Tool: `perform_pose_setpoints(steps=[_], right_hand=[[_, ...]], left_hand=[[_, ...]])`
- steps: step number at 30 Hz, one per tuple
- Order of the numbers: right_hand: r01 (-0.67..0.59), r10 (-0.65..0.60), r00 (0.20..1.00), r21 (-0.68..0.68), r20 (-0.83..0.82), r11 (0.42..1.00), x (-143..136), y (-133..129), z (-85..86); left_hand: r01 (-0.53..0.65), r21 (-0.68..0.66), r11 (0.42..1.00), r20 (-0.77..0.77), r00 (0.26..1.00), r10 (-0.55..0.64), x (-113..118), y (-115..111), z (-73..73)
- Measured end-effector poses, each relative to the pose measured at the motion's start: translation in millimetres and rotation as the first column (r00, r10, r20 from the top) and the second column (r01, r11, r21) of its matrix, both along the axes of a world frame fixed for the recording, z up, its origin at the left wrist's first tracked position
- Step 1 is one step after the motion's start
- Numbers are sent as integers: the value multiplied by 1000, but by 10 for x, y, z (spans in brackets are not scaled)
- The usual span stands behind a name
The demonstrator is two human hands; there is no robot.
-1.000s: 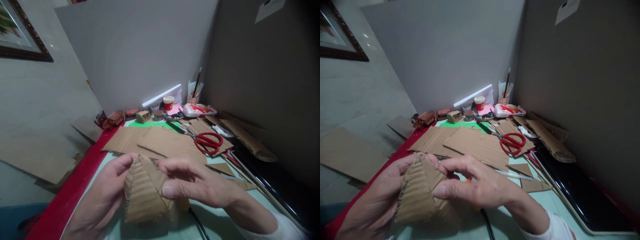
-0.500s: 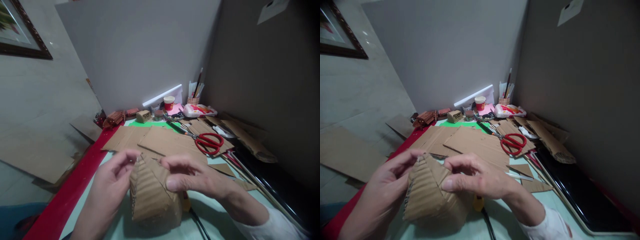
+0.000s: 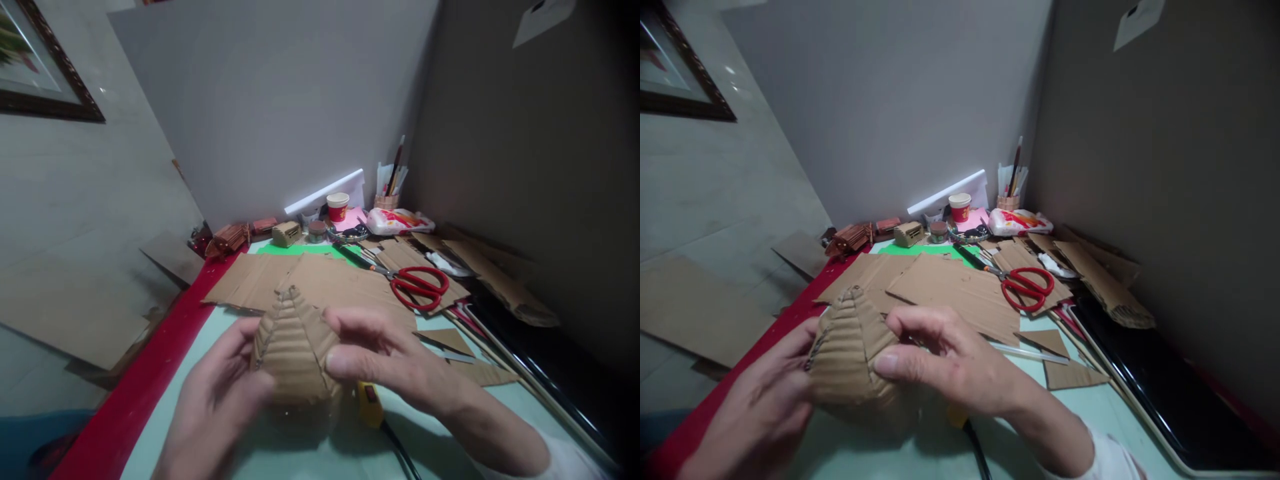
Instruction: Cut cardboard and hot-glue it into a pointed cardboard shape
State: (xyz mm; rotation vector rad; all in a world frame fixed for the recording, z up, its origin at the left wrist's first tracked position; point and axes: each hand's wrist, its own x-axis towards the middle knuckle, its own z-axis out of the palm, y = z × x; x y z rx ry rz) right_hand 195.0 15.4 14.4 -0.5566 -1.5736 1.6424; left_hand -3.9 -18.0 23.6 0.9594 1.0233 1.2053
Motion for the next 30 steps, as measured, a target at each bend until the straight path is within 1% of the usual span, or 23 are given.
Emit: perform_pose_setpoints(steps=[2,3,5,7,10,12,15,19,26,28,30], right_hand=[[27,-27,1000,13,-15,1000,-17,-8,-7],[35,-34,999,15,-26,999,-24,-12,-11],[38,-38,998,4,-45,999,-33,-20,-15],[33,-33,998,-16,-45,999,-34,-27,-15],[28,-29,999,-48,-33,998,-27,-32,-11],[33,-34,999,-38,-18,999,-25,-31,-11],[58,-58,998,26,2,998,-35,-30,-15],[106,-106,994,110,-3,988,-60,-46,-19],[163,-168,986,174,12,971,-87,-69,3],[150,-154,988,186,8,971,-92,-63,-1],[116,-116,993,170,-13,979,-92,-50,-22]], left_hand=[[-47,34,998,-115,992,51,31,-17,1],[-77,48,996,-139,987,83,46,-21,1],[-127,55,990,-135,982,134,68,-24,-5],[-151,60,987,-107,982,157,72,-25,-17],[-120,52,991,-75,989,124,54,-26,-37],[-111,49,993,-93,989,115,40,-28,-46],[-131,74,989,-141,980,141,34,-30,-53],[-139,104,985,-149,977,154,48,-28,-58],[-92,92,992,-168,980,106,14,-11,-88],[-75,77,994,-168,982,87,1,-2,-91],[-70,62,996,-166,983,79,8,5,-75]])
